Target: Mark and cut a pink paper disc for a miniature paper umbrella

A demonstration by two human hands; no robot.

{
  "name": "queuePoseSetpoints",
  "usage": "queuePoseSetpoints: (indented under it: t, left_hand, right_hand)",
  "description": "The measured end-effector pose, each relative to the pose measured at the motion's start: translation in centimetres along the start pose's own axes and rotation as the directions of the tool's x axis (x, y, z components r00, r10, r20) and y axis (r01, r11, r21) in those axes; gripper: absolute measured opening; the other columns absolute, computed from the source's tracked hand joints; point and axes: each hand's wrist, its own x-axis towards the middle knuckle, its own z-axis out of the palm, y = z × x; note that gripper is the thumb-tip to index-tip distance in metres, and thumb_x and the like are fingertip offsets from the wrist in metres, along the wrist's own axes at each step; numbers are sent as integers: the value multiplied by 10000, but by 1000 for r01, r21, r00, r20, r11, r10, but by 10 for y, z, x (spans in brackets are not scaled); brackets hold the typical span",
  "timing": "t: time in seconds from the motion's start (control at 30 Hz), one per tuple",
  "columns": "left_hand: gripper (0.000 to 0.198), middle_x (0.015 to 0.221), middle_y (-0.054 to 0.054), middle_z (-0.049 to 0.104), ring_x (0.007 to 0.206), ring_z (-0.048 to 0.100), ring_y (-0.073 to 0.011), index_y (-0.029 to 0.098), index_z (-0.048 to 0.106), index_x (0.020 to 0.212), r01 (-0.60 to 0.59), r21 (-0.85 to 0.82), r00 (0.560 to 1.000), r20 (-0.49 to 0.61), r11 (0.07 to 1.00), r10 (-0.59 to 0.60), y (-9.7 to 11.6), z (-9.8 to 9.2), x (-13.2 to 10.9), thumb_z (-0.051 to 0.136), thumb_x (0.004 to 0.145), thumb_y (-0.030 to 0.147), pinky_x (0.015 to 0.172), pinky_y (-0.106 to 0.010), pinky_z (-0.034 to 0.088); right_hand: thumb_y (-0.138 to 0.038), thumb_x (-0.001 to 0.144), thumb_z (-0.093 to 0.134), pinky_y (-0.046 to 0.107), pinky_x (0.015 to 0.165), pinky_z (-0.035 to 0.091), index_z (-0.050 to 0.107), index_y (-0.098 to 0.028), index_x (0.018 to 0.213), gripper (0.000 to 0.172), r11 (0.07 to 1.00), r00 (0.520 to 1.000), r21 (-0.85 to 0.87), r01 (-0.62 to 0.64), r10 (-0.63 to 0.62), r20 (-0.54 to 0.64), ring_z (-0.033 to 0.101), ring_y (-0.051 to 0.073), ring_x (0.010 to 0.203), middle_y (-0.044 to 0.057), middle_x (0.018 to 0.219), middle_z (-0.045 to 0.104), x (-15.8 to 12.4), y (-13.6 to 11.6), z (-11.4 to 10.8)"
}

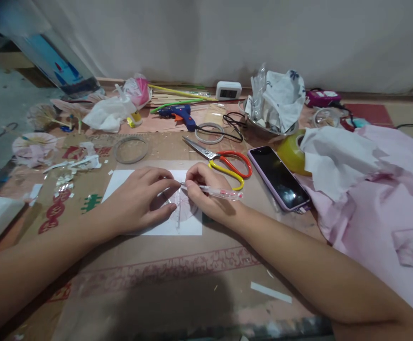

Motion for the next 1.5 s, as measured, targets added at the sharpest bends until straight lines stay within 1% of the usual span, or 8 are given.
queuePoseSetpoints:
  t: [0.43,0.7,0.83,0.97,1.2,1.3,1.37,1.5]
  left_hand:
    - [387,1241,-134,626,1151,573,-326,177,680,1182,1,4,1000,5,1000,-1,0,-2,0,576,941,460,1008,-517,458]
    - [383,1228,-143,632,1143,577,-332,160,680,1172,-15,23,1000,-14,1000,15,2,-1,-1,573,947,451,1002,-520,467]
    - [389,1230,-152,633,1143,581,-341,156,678,1175,-6,29,1000,-18,1000,6,3,-1,-1,566,950,454,997,-529,472]
    - [395,1245,-144,634,1164,580,-333,170,673,1210,-12,10,1000,-13,1000,12,2,-1,-2,566,953,450,1006,-517,466]
    - [397,1266,-145,633,1175,577,-330,164,669,1223,-50,9,999,-15,999,50,-2,0,-1,563,959,440,1015,-515,464]
    - [403,1252,-152,637,1161,582,-338,158,668,1221,-53,29,999,-5,998,53,0,-2,0,557,960,445,999,-524,473]
    - [401,1221,-155,644,1132,592,-344,154,673,1202,-43,45,999,13,998,43,1,-4,-1,560,951,446,969,-528,487]
    - [376,1190,-143,653,1106,601,-332,163,676,1189,-32,45,999,14,998,32,1,-5,-2,576,936,423,967,-520,491]
  right_hand:
    - [-248,941,545,278,599,446,537,-226,920,32,1000,1000,30,-9,9,11,614,137,650,-35,723,595,0,1,0]
    - [-237,930,558,293,639,457,567,-219,939,22,998,999,-51,40,-40,10,641,156,707,-17,768,638,5,-1,2]
    - [-245,944,561,301,680,482,583,-221,968,41,997,997,-21,73,-73,12,654,162,749,-10,798,649,5,0,1]
    - [-259,967,550,293,643,475,580,-226,956,47,996,996,14,85,-84,-29,621,143,676,-20,763,631,0,3,0]
    - [-265,993,538,283,613,463,575,-227,967,59,999,999,21,48,-47,-15,618,130,608,-40,708,626,-2,3,2]
    - [-312,1019,535,300,673,487,620,-230,1027,118,997,997,-48,67,-68,-29,661,146,685,-13,792,680,1,2,0]
    - [-325,1029,541,329,759,498,657,-234,1041,148,976,992,-178,124,-123,17,690,177,814,22,899,724,3,2,-4]
    - [-250,986,628,370,851,459,668,-222,982,50,833,951,-459,307,-256,171,637,223,940,55,965,714,3,4,-10]
